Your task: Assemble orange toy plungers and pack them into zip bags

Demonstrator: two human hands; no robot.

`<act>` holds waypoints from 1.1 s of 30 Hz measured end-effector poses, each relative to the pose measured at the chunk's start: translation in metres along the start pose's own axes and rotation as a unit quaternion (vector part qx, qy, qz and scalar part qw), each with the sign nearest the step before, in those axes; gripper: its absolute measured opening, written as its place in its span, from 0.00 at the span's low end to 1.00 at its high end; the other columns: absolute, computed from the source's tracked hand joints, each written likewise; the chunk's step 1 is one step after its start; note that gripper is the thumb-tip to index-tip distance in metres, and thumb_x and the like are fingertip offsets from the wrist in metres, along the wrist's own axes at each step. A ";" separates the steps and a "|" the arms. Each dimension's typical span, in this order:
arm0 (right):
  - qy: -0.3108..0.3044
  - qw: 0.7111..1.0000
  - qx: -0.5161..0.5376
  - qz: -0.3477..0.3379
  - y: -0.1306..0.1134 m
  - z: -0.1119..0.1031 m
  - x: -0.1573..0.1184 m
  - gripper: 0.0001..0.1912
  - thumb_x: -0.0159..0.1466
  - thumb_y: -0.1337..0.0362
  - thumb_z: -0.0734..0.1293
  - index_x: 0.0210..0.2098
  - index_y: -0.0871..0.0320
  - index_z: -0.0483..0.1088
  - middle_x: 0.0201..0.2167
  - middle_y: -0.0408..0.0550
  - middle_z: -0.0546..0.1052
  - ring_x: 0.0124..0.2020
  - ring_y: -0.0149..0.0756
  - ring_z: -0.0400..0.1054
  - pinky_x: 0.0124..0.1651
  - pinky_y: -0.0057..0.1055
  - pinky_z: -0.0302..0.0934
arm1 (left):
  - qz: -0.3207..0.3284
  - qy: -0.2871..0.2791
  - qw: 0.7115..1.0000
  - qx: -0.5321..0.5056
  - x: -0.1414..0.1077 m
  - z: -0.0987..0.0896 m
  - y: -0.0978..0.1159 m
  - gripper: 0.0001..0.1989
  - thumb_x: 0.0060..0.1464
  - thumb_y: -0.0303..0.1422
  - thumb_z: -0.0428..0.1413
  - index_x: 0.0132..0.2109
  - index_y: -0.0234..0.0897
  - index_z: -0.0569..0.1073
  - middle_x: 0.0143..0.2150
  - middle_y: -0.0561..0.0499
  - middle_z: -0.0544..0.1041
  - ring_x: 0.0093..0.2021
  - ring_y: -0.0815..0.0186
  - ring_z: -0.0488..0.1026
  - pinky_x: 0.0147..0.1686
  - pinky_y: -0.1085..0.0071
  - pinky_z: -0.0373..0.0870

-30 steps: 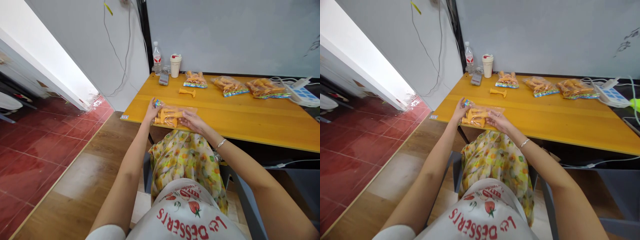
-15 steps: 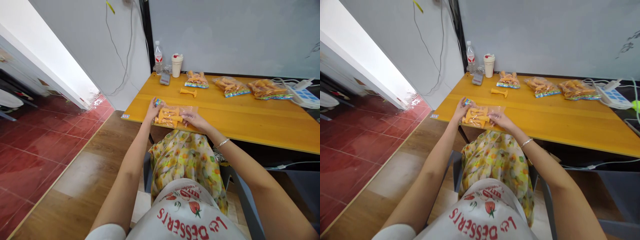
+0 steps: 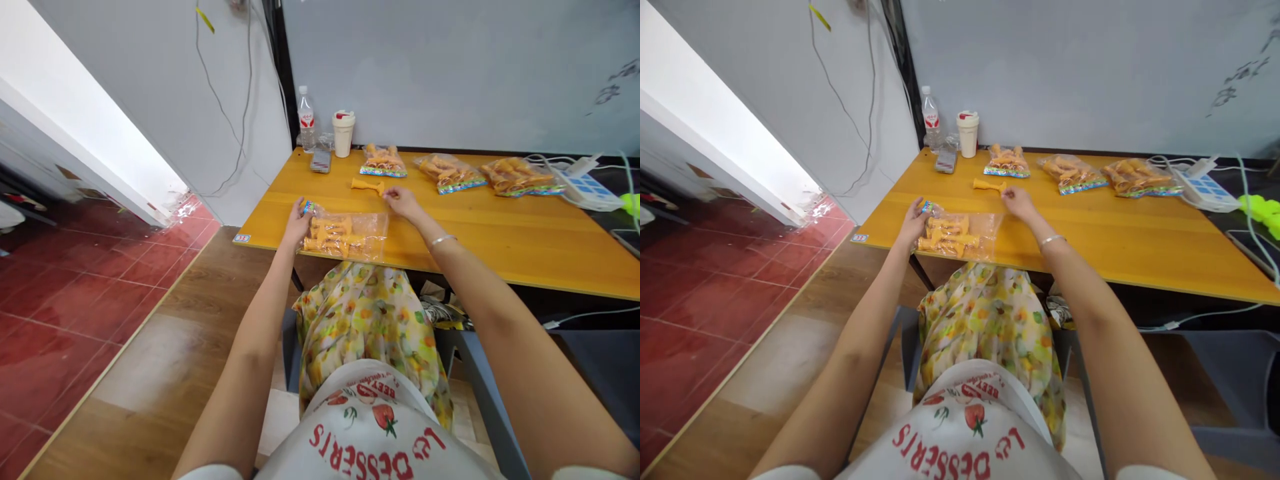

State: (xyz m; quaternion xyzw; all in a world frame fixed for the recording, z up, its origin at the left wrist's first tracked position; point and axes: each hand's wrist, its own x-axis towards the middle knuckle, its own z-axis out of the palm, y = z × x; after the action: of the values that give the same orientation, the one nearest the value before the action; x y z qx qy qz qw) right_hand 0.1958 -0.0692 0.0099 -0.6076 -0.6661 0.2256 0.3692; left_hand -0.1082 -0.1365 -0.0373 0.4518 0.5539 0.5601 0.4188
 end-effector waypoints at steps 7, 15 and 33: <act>-0.069 0.986 -0.145 -0.041 -0.026 0.039 0.042 0.25 0.63 0.72 0.68 0.60 0.63 0.70 0.65 0.64 0.69 0.62 0.53 0.67 0.67 0.51 0.56 | 0.006 0.005 1.000 0.003 -0.005 0.000 0.003 0.34 0.58 0.35 0.56 0.69 0.41 0.59 0.43 0.49 0.75 0.23 0.74 0.60 0.24 0.76 0.63; -0.038 0.961 -0.275 -0.009 -0.006 0.007 0.017 0.20 0.65 0.62 0.67 0.56 0.59 0.70 0.52 0.66 0.77 0.56 0.61 0.71 0.58 0.56 0.61 | -0.019 0.000 1.000 -0.016 -0.005 0.003 0.003 0.35 0.60 0.33 0.55 0.71 0.40 0.55 0.38 0.51 0.73 0.20 0.75 0.56 0.20 0.76 0.61; -0.011 0.808 0.539 0.236 -0.008 -0.023 -0.137 0.13 0.71 0.54 0.63 0.35 0.56 0.68 0.30 0.51 0.83 0.30 0.32 0.79 0.36 0.24 0.75 | -0.017 0.019 1.000 -0.001 -0.008 0.003 0.011 0.33 0.60 0.27 0.55 0.71 0.39 0.57 0.37 0.51 0.72 0.22 0.75 0.60 0.19 0.79 0.61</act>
State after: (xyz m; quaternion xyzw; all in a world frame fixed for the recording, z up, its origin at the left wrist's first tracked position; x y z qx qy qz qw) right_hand 0.2071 -0.2076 0.0005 -0.4466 -0.2772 0.6352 0.5659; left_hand -0.1028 -0.1442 -0.0266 0.4314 0.5688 0.5619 0.4178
